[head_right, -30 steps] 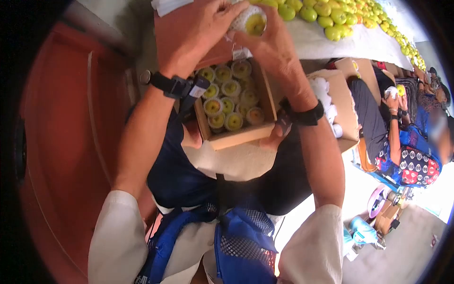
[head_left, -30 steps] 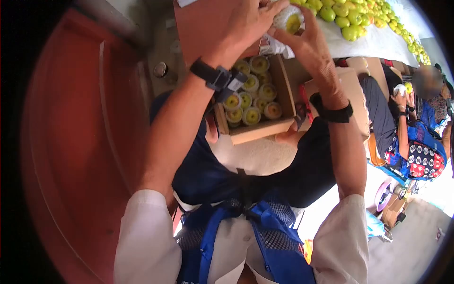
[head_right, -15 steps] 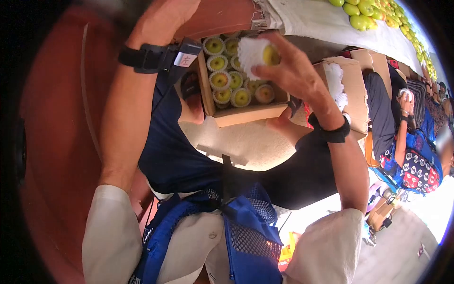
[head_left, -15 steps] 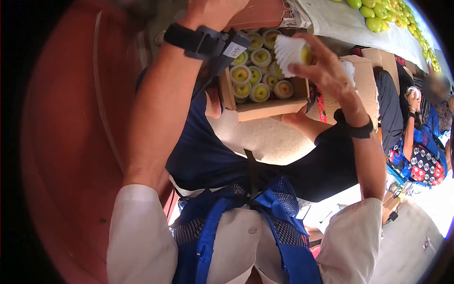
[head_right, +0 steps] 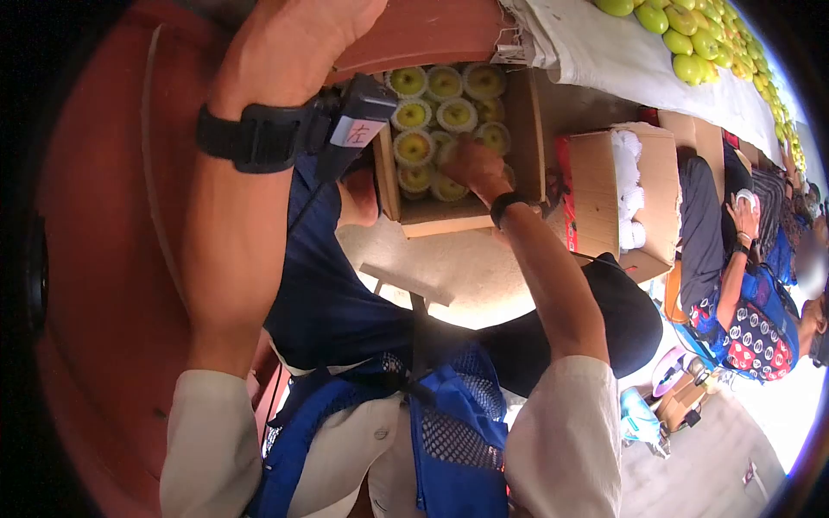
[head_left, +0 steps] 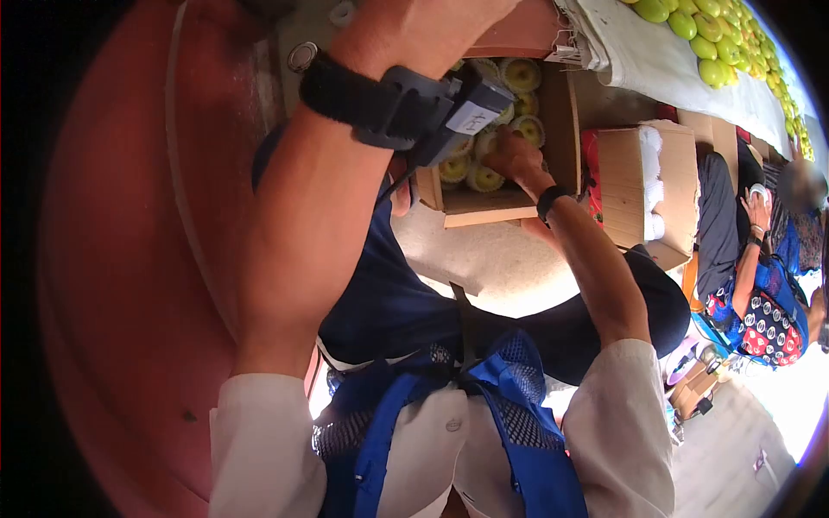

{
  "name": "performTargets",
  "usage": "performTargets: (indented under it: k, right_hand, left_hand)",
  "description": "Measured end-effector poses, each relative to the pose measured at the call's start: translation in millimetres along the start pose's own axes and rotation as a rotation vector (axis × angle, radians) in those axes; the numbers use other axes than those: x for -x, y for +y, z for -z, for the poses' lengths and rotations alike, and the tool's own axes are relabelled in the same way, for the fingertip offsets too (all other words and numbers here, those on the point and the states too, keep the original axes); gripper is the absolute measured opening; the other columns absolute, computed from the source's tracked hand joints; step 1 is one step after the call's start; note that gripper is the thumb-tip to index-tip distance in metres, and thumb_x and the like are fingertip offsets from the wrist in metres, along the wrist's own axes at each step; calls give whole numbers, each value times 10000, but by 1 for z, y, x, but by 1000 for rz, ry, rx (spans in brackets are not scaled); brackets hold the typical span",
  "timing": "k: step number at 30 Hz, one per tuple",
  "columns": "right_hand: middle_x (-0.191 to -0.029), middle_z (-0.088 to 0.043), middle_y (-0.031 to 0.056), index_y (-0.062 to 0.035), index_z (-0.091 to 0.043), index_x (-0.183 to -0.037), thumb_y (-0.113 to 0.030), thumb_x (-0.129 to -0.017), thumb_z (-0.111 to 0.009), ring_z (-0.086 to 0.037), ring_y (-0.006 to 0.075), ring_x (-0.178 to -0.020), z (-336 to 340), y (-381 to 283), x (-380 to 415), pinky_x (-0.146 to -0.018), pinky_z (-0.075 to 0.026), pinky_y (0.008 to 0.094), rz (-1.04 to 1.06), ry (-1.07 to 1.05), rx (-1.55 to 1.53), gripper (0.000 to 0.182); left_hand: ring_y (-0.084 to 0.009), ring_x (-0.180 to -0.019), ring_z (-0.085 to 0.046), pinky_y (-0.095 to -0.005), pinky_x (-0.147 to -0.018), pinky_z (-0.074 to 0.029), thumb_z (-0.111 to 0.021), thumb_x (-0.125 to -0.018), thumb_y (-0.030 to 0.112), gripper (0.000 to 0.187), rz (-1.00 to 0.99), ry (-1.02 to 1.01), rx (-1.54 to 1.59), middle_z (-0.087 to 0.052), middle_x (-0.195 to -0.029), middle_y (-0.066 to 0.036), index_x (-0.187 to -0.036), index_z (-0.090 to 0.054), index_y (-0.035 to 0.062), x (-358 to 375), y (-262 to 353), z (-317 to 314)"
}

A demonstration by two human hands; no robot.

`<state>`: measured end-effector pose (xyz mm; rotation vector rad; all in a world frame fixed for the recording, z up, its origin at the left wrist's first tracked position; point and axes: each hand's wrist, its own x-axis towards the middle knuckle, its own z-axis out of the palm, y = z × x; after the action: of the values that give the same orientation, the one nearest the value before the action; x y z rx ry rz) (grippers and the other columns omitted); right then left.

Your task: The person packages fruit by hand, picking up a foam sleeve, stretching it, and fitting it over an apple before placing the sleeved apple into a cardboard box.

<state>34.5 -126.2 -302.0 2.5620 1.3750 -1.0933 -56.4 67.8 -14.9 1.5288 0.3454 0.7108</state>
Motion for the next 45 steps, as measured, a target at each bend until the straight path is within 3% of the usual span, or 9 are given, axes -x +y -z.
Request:
performTargets:
  k: [2, 8, 12, 14, 23, 28, 35, 41, 45]
  right_hand:
    - [-1303, -640, 230, -56, -420, -1466, -489, -762, -757, -652, 394, -1169, -4, -8, -5, -989, -522, 481, -115, 19, 20, 892]
    - [-1309, -596, 279, 30, -419, -1400, -416, -805, -732, -649, 431, -1148, -36, 3, -16, -951, -537, 486, -102, 143, -19, 808]
    - [-1279, -606, 286, 25, -436, -1371, -323, -838, -693, -652, 429, -1141, -45, 7, -17, -947, -536, 495, -105, 204, -4, 687]
    - [-1343, -557, 247, -71, -442, -1435, -408, -795, -744, -634, 442, -1153, -45, 9, -19, -959, -523, 525, -138, 204, -52, 784]
    - [-1421, -499, 296, -8, -392, -1417, -442, -821, -773, -645, 451, -1134, -44, 5, -11, -886, -550, 528, -89, 150, -9, 830]
    - [-1381, -511, 278, -29, -387, -1454, -392, -842, -759, -660, 460, -1072, -43, 0, 0, -859, -553, 528, -113, 254, -42, 803]
    - [-1338, -534, 280, -38, -459, -1407, -287, -863, -727, -665, 474, -1027, 24, -22, 45, -856, -551, 535, 22, 279, -18, 655]
    - [-1114, -699, 217, -33, -624, -1215, -258, -893, -672, -679, 435, -1006, 125, -48, 101, -852, -550, 520, 299, 23, 158, 396]
    - [-957, -723, 218, -46, -723, -1077, -320, -928, -654, -719, 329, -880, 214, -53, 118, -785, -574, 437, 426, -190, -141, 319]
  left_hand:
    - [-83, -655, -609, -208, -540, -418, -515, -1052, 502, 489, 9, -12, -11, -702, -855, -63, -958, -654, 43, 3, 1, 2]
    - [-92, -682, -624, -212, -555, -436, -508, -1053, 505, 496, 27, -22, -33, -704, -878, -69, -986, -658, 37, 14, 4, 7]
    - [-98, -700, -633, -215, -566, -449, -504, -1054, 507, 501, 41, -22, -49, -706, -893, -72, -1006, -660, 33, 15, 9, 10]
    - [-101, -709, -638, -216, -571, -455, -502, -1055, 508, 504, 45, -21, -57, -707, -901, -74, -1015, -661, 31, 15, 13, 9]
    - [-113, -745, -657, -222, -591, -480, -493, -1057, 512, 519, 38, 2, -55, -710, -931, -81, -1053, -666, 23, 5, 39, 1]
    - [-78, -627, -560, -222, -555, -394, -543, -1062, 383, 357, 99, 228, 94, -723, -939, -119, -994, -637, 45, -1, 21, 2]
    - [-101, -649, -568, -244, -564, -419, -541, -1066, 289, 249, 157, 360, 483, -704, -939, -114, -1009, -609, 56, -7, 10, 6]
    - [-108, -660, -567, -254, -579, -433, -564, -1045, 244, 191, 230, 265, 656, -704, -947, -119, -1059, -594, 56, 3, 0, -17]
    - [-95, -652, -558, -246, -601, -429, -552, -1053, 256, 196, 339, 229, 676, -707, -942, -106, -1069, -583, 63, 13, 9, -41]
